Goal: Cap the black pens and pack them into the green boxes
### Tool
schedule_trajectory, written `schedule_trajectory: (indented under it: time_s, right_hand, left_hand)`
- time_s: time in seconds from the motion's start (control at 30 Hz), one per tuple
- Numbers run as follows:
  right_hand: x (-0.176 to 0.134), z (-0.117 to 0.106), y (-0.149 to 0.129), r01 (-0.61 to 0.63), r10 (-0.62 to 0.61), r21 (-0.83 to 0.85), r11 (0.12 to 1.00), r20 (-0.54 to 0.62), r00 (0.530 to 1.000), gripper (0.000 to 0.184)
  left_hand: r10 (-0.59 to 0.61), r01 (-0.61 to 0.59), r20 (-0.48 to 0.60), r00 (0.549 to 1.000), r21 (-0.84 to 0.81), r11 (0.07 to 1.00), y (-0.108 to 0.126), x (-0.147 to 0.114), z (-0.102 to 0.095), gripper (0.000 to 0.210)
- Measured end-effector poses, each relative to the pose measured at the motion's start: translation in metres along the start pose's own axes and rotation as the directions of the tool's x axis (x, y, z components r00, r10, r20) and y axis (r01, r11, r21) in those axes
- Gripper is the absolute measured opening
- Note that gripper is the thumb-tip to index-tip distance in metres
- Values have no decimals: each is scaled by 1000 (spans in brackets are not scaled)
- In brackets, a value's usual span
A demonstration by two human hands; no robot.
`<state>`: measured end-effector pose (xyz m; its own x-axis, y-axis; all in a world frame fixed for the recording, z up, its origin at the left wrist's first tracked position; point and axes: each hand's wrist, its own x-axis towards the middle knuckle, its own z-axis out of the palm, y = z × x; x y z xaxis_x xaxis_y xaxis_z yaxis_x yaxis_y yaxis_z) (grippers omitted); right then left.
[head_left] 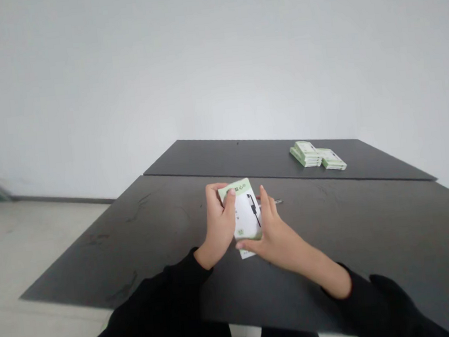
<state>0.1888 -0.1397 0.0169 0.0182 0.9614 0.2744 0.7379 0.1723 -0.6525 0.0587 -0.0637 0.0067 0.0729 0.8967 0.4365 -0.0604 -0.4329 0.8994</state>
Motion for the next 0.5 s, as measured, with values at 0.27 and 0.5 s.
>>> schedule_trajectory:
  time_s: [0.27, 0.5]
  right_hand:
    - [-3, -16, 8, 73, -80, -63, 995, -118, 990, 96]
    - [84, -157, 112, -315, 193, -391, 865, -321, 927, 63]
  left_hand:
    - [19, 10, 260, 965, -110, 994, 13, -30, 15, 26]
    - [-153, 103, 344, 927, 159, 982, -6, -21, -23, 23]
